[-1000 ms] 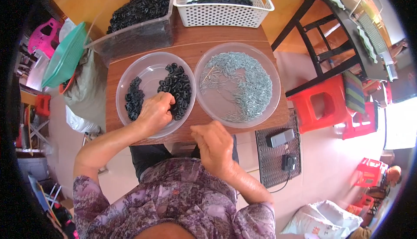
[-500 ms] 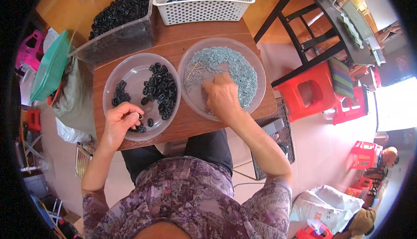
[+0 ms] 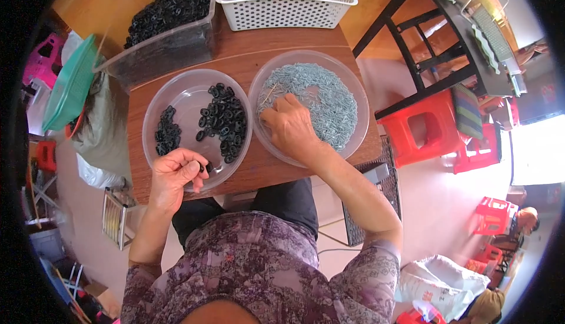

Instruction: The person assembles plastic cord locks by fitting the components together by hand and placing the assembled pieces into a basket.

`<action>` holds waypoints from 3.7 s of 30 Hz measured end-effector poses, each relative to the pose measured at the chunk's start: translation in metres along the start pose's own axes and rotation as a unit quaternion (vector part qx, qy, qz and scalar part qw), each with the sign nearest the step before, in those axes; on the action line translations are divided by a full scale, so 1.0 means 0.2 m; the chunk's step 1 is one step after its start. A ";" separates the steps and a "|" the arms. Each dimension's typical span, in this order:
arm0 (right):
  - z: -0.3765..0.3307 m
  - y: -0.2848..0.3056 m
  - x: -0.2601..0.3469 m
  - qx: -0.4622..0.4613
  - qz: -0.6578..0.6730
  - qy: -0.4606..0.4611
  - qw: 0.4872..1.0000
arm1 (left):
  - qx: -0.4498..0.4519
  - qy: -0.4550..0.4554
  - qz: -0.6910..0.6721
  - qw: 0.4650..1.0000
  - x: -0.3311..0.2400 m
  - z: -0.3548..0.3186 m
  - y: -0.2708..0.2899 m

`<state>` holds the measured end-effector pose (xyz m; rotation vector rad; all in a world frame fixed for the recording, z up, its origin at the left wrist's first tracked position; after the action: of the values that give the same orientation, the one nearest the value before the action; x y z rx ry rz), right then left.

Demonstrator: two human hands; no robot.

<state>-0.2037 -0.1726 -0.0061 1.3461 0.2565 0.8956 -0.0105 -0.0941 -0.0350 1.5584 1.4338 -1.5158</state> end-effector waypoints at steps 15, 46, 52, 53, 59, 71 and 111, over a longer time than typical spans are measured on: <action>0.01 0.00 0.05 0.037 0.015 0.074 0.996 | -0.014 0.016 -0.015 1.000 0.03 0.02 0.01; 0.02 -0.15 0.42 -0.034 0.497 -0.114 0.860 | -0.063 -0.107 0.034 0.992 -0.09 -0.05 0.01; 0.01 -0.21 0.42 -0.026 0.596 -0.157 0.787 | -0.079 -0.107 0.048 0.990 -0.09 -0.07 0.02; 0.00 -0.22 0.41 -0.025 0.608 -0.169 0.775 | -0.082 -0.107 0.049 0.990 -0.09 -0.08 0.02; -0.01 -0.23 0.42 -0.020 0.610 -0.185 0.770 | -0.100 -0.105 0.130 0.981 -0.15 -0.10 0.02; -0.01 -0.23 0.42 0.000 0.591 -0.172 0.788 | -0.065 -0.215 0.411 0.884 -0.32 -0.12 -0.09; 0.08 -0.27 0.43 -0.006 0.633 -0.184 0.752 | -0.138 -0.178 0.099 0.969 -0.16 -0.09 0.06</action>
<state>-0.1142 -0.1232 -0.0231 1.5867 -1.1294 1.6652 0.0127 -0.0919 -0.0054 1.1559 1.1867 -1.3314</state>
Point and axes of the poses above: each hand's wrist, its own z-axis towards the middle knuckle, its own y-axis out of the back of the hand, x = y × z, the point moved 9 cm from there along z, towards the middle knuckle, and after that the axes turned 13 degrees about x, right-handed, at the moved point
